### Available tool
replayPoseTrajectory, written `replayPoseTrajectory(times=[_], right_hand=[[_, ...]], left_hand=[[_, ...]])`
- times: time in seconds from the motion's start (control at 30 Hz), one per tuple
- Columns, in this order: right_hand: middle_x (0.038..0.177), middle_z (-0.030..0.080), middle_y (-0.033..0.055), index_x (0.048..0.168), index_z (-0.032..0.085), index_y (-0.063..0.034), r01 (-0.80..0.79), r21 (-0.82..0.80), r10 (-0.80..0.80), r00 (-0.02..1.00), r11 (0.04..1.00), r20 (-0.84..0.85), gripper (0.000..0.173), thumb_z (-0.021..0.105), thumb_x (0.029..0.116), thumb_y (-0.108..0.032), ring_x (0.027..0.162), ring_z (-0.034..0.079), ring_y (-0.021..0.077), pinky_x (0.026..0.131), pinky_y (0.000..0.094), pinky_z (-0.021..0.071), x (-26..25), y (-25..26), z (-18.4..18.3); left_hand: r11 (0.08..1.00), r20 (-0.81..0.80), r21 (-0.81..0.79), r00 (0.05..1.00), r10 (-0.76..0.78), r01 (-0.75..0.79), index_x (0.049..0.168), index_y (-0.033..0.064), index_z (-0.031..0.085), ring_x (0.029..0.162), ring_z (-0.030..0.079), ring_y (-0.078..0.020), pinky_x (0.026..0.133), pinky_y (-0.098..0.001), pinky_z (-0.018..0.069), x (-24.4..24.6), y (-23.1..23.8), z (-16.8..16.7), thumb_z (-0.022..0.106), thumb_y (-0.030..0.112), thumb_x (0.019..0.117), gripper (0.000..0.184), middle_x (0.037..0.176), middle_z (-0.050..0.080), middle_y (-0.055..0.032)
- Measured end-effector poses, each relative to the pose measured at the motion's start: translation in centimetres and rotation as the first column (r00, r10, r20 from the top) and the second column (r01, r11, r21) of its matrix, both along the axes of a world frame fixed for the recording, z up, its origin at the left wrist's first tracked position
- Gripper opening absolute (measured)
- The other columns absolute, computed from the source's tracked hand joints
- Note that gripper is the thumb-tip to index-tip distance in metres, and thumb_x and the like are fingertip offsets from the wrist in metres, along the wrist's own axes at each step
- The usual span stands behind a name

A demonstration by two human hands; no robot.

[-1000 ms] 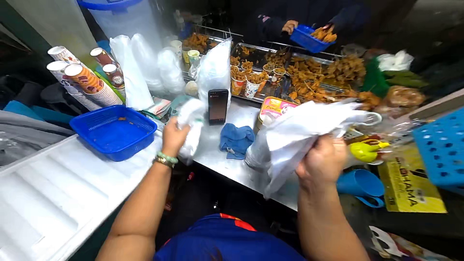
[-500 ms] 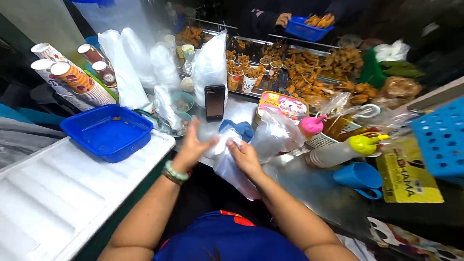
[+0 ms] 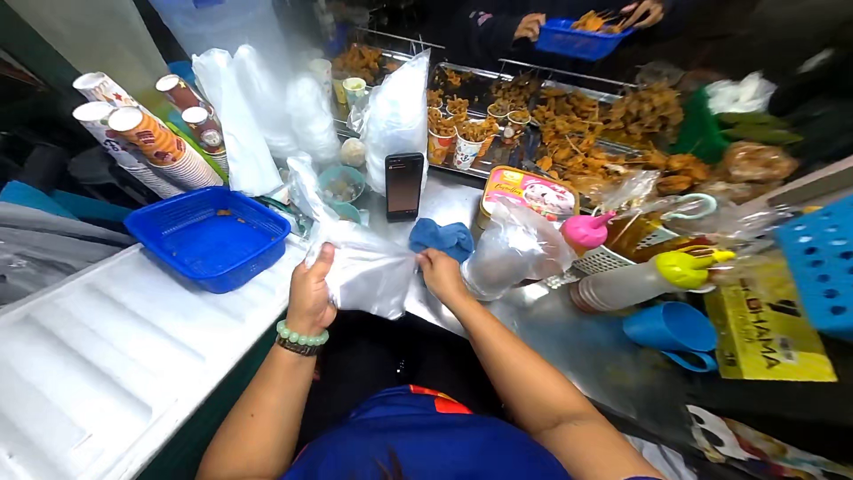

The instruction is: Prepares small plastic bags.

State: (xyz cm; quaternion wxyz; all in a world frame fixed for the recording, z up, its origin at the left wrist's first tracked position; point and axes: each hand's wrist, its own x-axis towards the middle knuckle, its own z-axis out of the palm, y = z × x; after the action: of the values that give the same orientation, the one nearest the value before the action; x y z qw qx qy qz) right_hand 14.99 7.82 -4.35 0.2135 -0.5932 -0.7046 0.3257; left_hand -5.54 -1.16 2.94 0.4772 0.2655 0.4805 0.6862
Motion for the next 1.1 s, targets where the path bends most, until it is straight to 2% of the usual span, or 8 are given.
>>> replayPoseTrajectory(times=[0.17,0.43,0.6,0.73,0.87,0.93,1.0,1.1], right_hand=[[0.147,0.044,0.0349,0.141,0.047,0.013,0.129,-0.134,-0.085,0.952,0.983,0.293,0.058,0.059,0.1035,-0.029,0.13,0.054,0.0464,0.106,0.0544,0.0473,-1.2,2.2,-2.3],[0.139,0.055,0.0305,0.136,0.055,0.0108,0.049,-0.082,-0.024,0.959,0.995,0.283,0.04,0.053,0.102,-0.011,0.127,0.058,0.0428,0.106,0.0536,0.0476,-0.9,1.6,-2.7],[0.123,0.067,0.0248,0.133,0.061,0.0067,0.07,0.005,-0.068,0.977,0.998,-0.2,0.037,0.043,0.109,-0.015,0.117,0.065,0.0312,0.104,0.0447,0.0482,0.9,-2.2,1.3],[0.117,0.067,0.0071,0.148,0.037,0.0035,-0.074,-0.156,-0.122,0.347,0.985,-0.93,0.061,0.035,0.1088,-0.043,0.103,0.066,0.0095,0.093,0.0288,0.0537,1.3,-4.3,1.8],[0.092,0.071,0.0064,0.122,0.052,0.0026,-0.094,-0.279,-0.248,0.251,0.956,-0.936,0.025,0.06,0.0985,-0.002,0.082,0.071,0.0121,0.078,0.0309,0.0614,-0.2,-5.7,3.5],[0.086,0.072,0.0079,0.111,0.059,0.0052,0.043,-0.283,-0.28,0.342,0.958,-0.897,0.023,0.07,0.0902,0.005,0.076,0.071,0.0123,0.073,0.0295,0.0621,-0.2,-5.8,4.3],[0.086,0.074,0.0059,0.105,0.065,0.0052,0.063,-0.125,-0.14,0.498,0.99,-0.856,0.02,0.074,0.0867,0.004,0.078,0.072,0.0096,0.076,0.0274,0.0622,1.0,-5.7,4.6],[0.091,0.075,0.0017,0.103,0.072,0.0008,-0.114,0.11,0.157,0.777,0.987,-0.609,0.019,0.076,0.087,-0.008,0.083,0.07,0.0029,0.083,0.0249,0.0593,2.8,-5.9,5.6]], left_hand=[[0.981,0.207,0.159,0.968,-0.139,0.107,0.115,0.0131,0.064,0.088,0.073,-0.013,0.077,-0.032,0.0628,-1.6,-0.9,0.8,0.038,0.025,0.1113,0.029,0.097,0.074,-0.0049],[0.968,0.447,0.212,0.868,-0.217,0.133,0.117,0.0121,0.066,0.093,0.075,-0.0169,0.077,-0.0361,0.0644,-2.3,-1.3,1.6,0.033,0.031,0.1116,0.039,0.104,0.075,-0.0081],[0.975,0.479,0.189,0.857,-0.192,0.113,0.116,0.0129,0.066,0.093,0.075,-0.018,0.077,-0.0374,0.0645,-2.3,-1.3,1.3,0.028,0.033,0.1118,0.043,0.102,0.075,-0.0085],[0.981,0.497,0.164,0.85,-0.174,0.105,0.116,0.0128,0.064,0.094,0.074,-0.0173,0.079,-0.0369,0.0639,-1.2,-0.9,0.6,0.027,0.034,0.1122,0.043,0.102,0.075,-0.0076],[0.983,0.539,0.127,0.822,-0.183,0.135,0.119,0.0104,0.06,0.095,0.074,-0.0209,0.08,-0.0402,0.0635,0.6,-0.6,-0.7,0.026,0.035,0.1125,0.043,0.102,0.074,-0.0107],[0.995,0.417,0.003,0.905,-0.09,0.098,0.12,0.0072,0.057,0.089,0.074,-0.0204,0.076,-0.0387,0.0635,0.5,-0.6,-1.3,0.028,0.028,0.1128,0.036,0.099,0.073,-0.0113],[0.992,-0.054,-0.117,0.998,0.035,-0.041,0.128,0.0004,0.054,0.09,0.072,-0.0152,0.076,-0.0321,0.0615,-0.7,-0.9,-2.4,0.047,0.009,0.1073,0.024,0.105,0.07,-0.0108],[0.996,-0.829,0.086,0.555,0.07,0.002,0.146,-0.0134,0.038,0.13,0.05,-0.0379,0.108,-0.0518,0.0422,-3.6,-1.6,-4.1,0.081,0.033,0.0817,0.09,0.14,0.052,-0.031]])
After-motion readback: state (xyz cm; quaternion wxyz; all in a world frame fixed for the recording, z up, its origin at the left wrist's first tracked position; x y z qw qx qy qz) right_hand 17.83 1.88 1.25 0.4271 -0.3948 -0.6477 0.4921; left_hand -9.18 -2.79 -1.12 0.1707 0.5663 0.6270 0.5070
